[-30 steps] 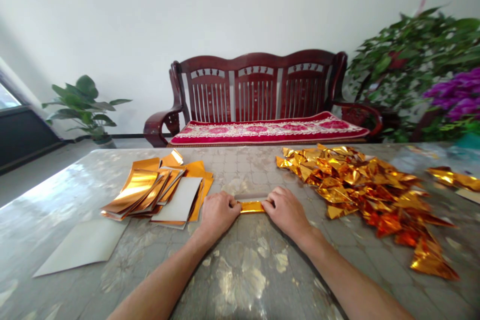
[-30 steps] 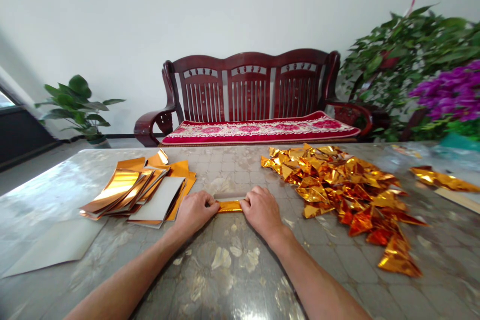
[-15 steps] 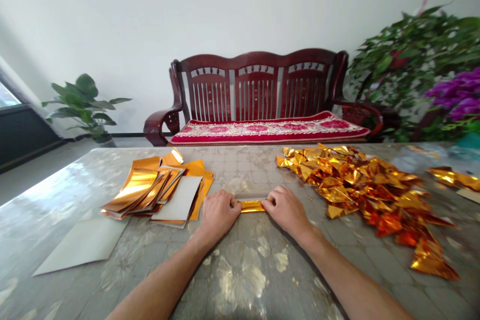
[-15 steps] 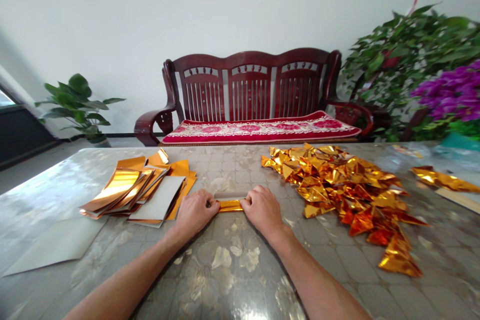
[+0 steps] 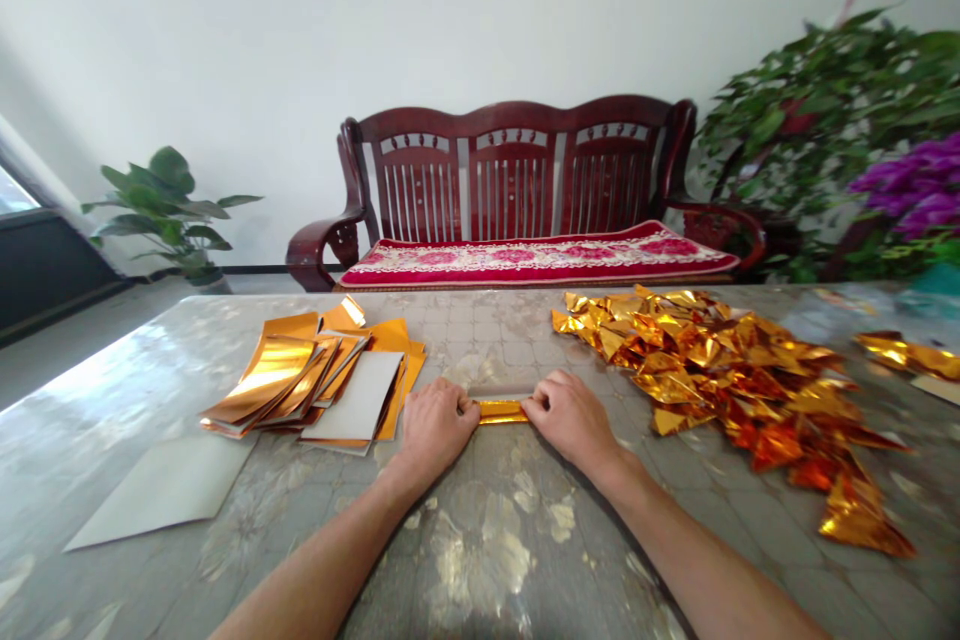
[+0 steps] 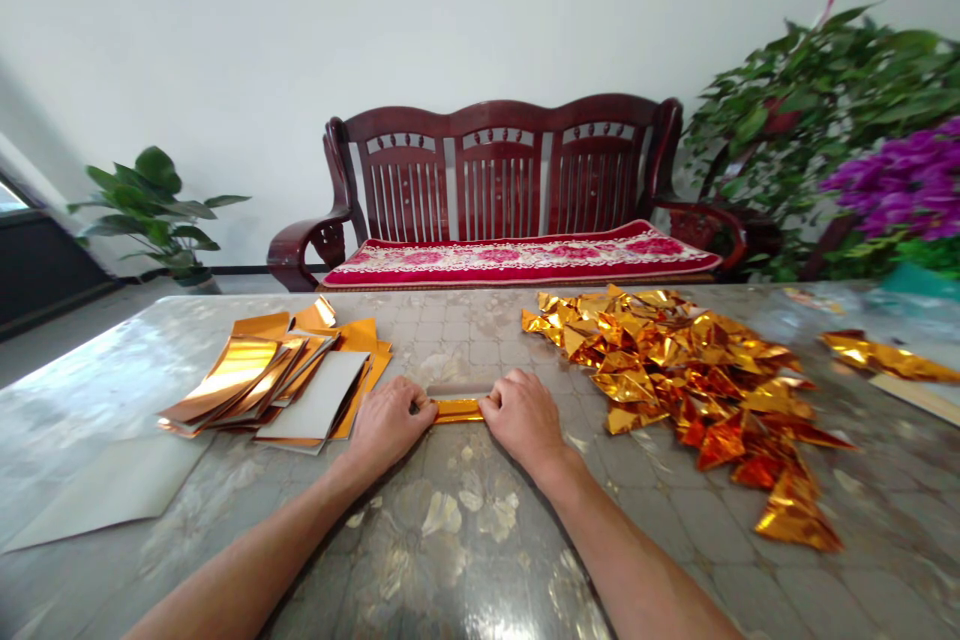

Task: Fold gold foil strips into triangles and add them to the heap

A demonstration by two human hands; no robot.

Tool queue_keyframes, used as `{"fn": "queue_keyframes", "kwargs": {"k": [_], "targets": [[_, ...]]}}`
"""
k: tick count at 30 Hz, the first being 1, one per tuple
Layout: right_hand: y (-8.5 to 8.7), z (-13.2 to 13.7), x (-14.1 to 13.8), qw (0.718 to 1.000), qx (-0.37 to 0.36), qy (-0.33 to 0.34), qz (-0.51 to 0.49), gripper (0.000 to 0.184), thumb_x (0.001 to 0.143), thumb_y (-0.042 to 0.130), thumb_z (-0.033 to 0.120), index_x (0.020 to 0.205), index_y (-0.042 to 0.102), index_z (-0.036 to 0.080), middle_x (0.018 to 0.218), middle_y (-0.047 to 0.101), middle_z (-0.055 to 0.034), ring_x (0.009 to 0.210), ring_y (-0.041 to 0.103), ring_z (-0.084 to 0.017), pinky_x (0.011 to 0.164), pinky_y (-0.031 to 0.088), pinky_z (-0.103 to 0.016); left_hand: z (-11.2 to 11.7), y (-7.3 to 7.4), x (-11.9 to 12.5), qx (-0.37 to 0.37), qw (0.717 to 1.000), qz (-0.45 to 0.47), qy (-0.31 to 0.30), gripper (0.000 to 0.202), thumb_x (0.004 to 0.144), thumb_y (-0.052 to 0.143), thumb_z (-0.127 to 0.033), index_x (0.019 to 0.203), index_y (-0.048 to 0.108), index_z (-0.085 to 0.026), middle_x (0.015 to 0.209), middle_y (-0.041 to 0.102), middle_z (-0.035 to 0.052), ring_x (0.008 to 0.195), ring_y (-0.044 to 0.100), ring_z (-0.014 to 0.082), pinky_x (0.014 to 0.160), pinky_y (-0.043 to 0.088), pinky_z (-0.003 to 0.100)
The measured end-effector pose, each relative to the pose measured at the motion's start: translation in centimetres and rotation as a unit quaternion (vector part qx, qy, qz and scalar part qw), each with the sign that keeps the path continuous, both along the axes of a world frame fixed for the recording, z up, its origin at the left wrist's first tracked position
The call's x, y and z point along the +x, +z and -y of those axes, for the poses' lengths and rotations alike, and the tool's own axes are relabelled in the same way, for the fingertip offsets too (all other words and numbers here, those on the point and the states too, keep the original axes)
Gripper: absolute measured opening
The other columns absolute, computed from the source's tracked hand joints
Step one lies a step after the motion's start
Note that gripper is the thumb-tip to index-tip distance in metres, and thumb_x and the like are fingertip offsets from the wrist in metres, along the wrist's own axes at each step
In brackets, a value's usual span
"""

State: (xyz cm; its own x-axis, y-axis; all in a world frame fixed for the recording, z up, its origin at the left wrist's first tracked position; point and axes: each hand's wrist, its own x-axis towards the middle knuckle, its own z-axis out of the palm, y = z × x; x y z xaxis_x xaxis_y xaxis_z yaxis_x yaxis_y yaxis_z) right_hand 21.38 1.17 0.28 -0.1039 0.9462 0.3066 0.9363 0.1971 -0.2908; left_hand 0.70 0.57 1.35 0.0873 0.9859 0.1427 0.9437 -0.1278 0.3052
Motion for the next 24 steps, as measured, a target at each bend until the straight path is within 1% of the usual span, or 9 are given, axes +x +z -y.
{"fn": "queue_keyframes", "kwargs": {"k": [9, 15, 18, 20, 22, 24], "targets": [[0.21, 0.12, -0.16, 1.0, -0.006, -0.007, 0.012, 0.025, 0.083, 0.063, 0.027, 0.06, 0.061, 0.02, 0.077, 0.062, -0.0027, 0.079, 0.057, -0.015, 0.068, 0.033, -0.026, 0.15, 0.39, 0.21, -0.016, 1.0, -0.019, 0.011, 0.026, 0.087, 0.053, -0.036, 0.073, 0.07, -0.021, 0.091, 0.069, 0.0046, 0.091, 0.063, 0.0211, 0.078, 0.039, 0.03], [0.32, 0.2, -0.17, 1.0, -0.006, -0.006, 0.016, 0.026, 0.085, 0.062, 0.028, 0.061, 0.061, 0.02, 0.078, 0.062, -0.0035, 0.081, 0.057, -0.017, 0.068, 0.034, -0.027, 0.26, 0.24, 0.12, -0.013, 1.0, -0.012, 0.004, 0.025, 0.089, 0.054, -0.037, 0.074, 0.067, -0.02, 0.091, 0.067, 0.0046, 0.089, 0.062, 0.0203, 0.079, 0.04, 0.03], [0.25, 0.21, -0.09, 1.0, -0.005, -0.006, 0.013, 0.025, 0.085, 0.063, 0.029, 0.061, 0.06, 0.02, 0.079, 0.061, -0.0034, 0.08, 0.057, -0.017, 0.067, 0.034, -0.027, 0.46, 0.04, -0.04, 0.004, 1.0, -0.006, 0.01, 0.019, 0.087, 0.059, -0.038, 0.081, 0.065, -0.021, 0.093, 0.064, 0.0044, 0.09, 0.06, 0.0209, 0.08, 0.041, 0.031], [0.13, 0.21, -0.02, 1.0, -0.001, -0.005, 0.013, 0.025, 0.085, 0.063, 0.029, 0.062, 0.059, 0.021, 0.079, 0.061, -0.0029, 0.079, 0.056, -0.017, 0.067, 0.034, -0.027, 0.68, -0.1, -0.07, 0.031, 0.999, -0.016, 0.012, 0.017, 0.086, 0.062, -0.038, 0.089, 0.063, -0.021, 0.096, 0.062, 0.0048, 0.093, 0.059, 0.0224, 0.082, 0.042, 0.033], [-0.03, 0.21, 0.05, 1.0, 0.007, -0.008, 0.015, 0.023, 0.084, 0.063, 0.03, 0.064, 0.058, 0.021, 0.079, 0.06, -0.0024, 0.079, 0.056, -0.017, 0.067, 0.033, -0.028, 0.89, -0.25, -0.01, 0.072, 0.996, -0.041, -0.014, 0.013, 0.089, 0.061, -0.033, 0.094, 0.061, -0.021, 0.101, 0.06, 0.0056, 0.098, 0.056, 0.0237, 0.085, 0.043, 0.035], [-0.16, 0.23, 0.08, 1.0, 0.016, -0.013, 0.019, 0.02, 0.084, 0.064, 0.032, 0.069, 0.058, 0.021, 0.081, 0.06, -0.0022, 0.08, 0.056, -0.018, 0.067, 0.033, -0.028, 1.0, -0.42, 0.08, 0.102, 0.989, -0.069, -0.081, 0.008, 0.093, 0.055, -0.026, 0.095, 0.061, -0.021, 0.104, 0.059, 0.006, 0.101, 0.054, 0.0233, 0.088, 0.044, 0.035]]}}
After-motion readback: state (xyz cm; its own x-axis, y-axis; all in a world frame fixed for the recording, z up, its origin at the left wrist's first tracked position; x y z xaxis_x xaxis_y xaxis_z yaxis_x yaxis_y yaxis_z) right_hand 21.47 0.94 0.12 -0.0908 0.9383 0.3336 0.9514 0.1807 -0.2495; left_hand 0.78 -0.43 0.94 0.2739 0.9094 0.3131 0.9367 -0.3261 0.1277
